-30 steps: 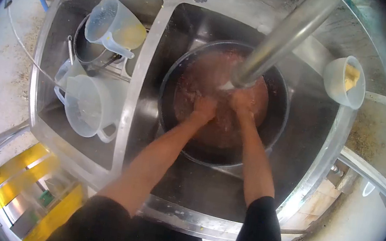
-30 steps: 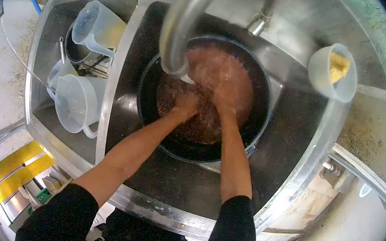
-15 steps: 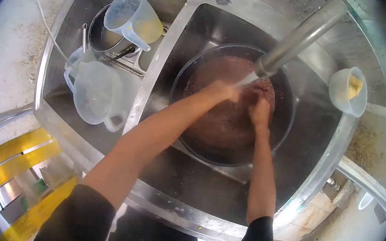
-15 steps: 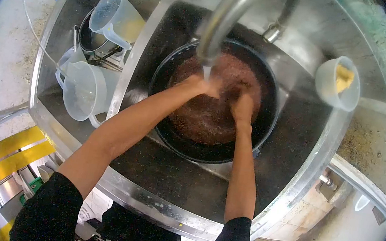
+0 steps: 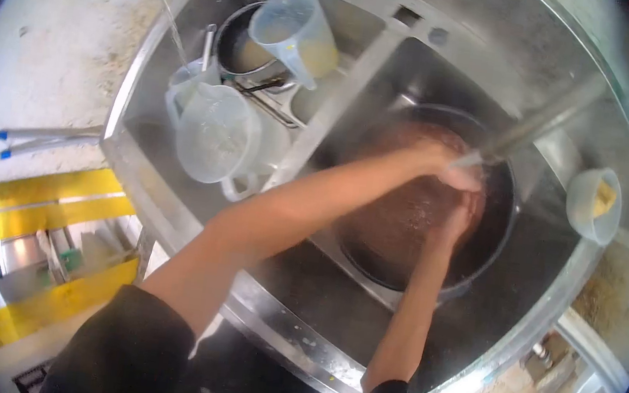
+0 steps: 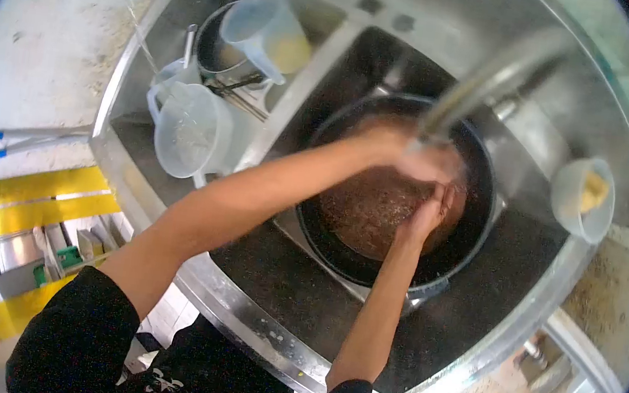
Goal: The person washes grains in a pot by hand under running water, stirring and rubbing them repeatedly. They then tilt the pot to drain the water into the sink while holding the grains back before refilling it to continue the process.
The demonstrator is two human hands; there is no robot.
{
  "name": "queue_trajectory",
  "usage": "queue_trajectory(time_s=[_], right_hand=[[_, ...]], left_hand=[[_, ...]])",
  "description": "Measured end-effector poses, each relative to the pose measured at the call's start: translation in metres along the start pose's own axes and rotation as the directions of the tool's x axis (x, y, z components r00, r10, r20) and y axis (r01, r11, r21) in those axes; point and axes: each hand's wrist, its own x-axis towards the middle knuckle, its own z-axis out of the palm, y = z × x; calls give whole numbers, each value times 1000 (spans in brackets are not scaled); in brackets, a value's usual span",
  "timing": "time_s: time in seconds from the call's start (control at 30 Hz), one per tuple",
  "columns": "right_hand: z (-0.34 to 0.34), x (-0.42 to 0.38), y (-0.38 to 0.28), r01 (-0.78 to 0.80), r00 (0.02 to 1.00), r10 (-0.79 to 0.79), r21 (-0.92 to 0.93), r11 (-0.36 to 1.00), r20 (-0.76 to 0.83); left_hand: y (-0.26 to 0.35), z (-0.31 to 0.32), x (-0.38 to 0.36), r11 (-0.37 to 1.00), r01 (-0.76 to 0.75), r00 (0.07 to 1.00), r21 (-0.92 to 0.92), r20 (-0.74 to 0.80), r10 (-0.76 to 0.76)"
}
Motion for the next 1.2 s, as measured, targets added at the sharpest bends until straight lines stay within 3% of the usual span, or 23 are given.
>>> queue_trajectory(time_s=[0.03, 0.1, 0.17, 0.27, 0.3, 0.37, 0.4, 0.5, 0.6, 0.63, 0.67, 0.7, 0.73, 0.77, 0.9, 0.97, 1.0, 1.03, 1.07, 1.1, 1.13, 1.17, 1.2], right_hand=[[11, -5, 1, -12, 1000, 11, 5, 1000, 25], [31, -16, -6, -256, 965, 232, 240, 936, 124], [45, -4, -1, -333, 940, 298, 251, 909, 167], [53, 4, 0, -328, 938, 277, 276, 903, 207], [57, 5, 3, -329, 937, 273, 290, 899, 218], [68, 7, 7, -335, 932, 265, 309, 890, 247], [76, 10, 7, -337, 928, 258, 311, 888, 269], [72, 38, 31, -361, 908, 267, 278, 890, 322], [-3, 129, 100, -77, 933, 31, 116, 990, 359], [2, 81, 71, -86, 932, 39, 114, 990, 360], [41, 70, 39, -292, 896, 231, 110, 950, 379], [68, 56, -1, -482, 822, 409, 100, 871, 397], [81, 12, -29, -430, 700, 218, 159, 889, 680], [83, 8, -33, -439, 694, 232, 146, 887, 681], [90, 1, -44, -457, 791, 352, 101, 884, 501], [94, -1, -46, -461, 828, 400, 71, 885, 392], [95, -1, -46, -458, 848, 417, 57, 887, 327], [98, -1, -45, -447, 870, 420, 53, 893, 258], [101, 0, -44, -430, 890, 413, 56, 901, 192], [103, 0, -42, -414, 906, 403, 63, 908, 132], [108, 1, -37, -396, 914, 385, 76, 915, 130], [107, -2, -24, -250, 964, 249, -5, 968, 89], [103, -8, -11, -105, 993, 110, -98, 990, 52]], left_hand=[[9, -9, -17, 1000, 24, 1000, 6, -14, -24], [66, -27, -60, 862, 322, 865, -392, -249, -436], [72, -23, -73, 863, 209, 822, -459, -396, -409], [28, 18, -50, 962, 170, 765, -212, -587, -265], [23, 25, -55, 960, 179, 762, -214, -587, -272], [24, 27, -75, 895, -11, 731, -446, -615, -297], [27, 15, -86, 862, 109, 789, -494, -484, -377], [17, 24, -91, 793, 101, 780, -601, -446, -438], [22, 36, -83, 766, 91, 762, -637, -451, -465], [23, 37, -80, 785, 77, 742, -615, -490, -457], [26, 34, -81, 732, -101, 675, -674, -587, -447], [23, 34, -73, 727, -104, 667, -678, -590, -455], [20, 32, -62, 818, -116, 649, -563, -667, -367], [19, 35, -56, 889, -120, 632, -443, -724, -275], [41, 11, -60, 821, -152, 668, -550, -669, -324], [33, 3, -69, 818, 146, 832, -557, -378, -406], [32, 15, -67, 814, 135, 836, -565, -375, -400], [22, 37, -59, 883, -61, 649, -466, -690, -319], [24, 37, -60, 932, -215, 364, -293, -909, -202], [23, 34, -60, 932, -233, 370, -279, -911, -180], [33, 16, -87, 903, -193, 530, -384, -815, -233], [39, 9, -108, 866, -126, 674, -483, -682, -283], [43, 11, -114, 865, -132, 686, -484, -674, -273]])
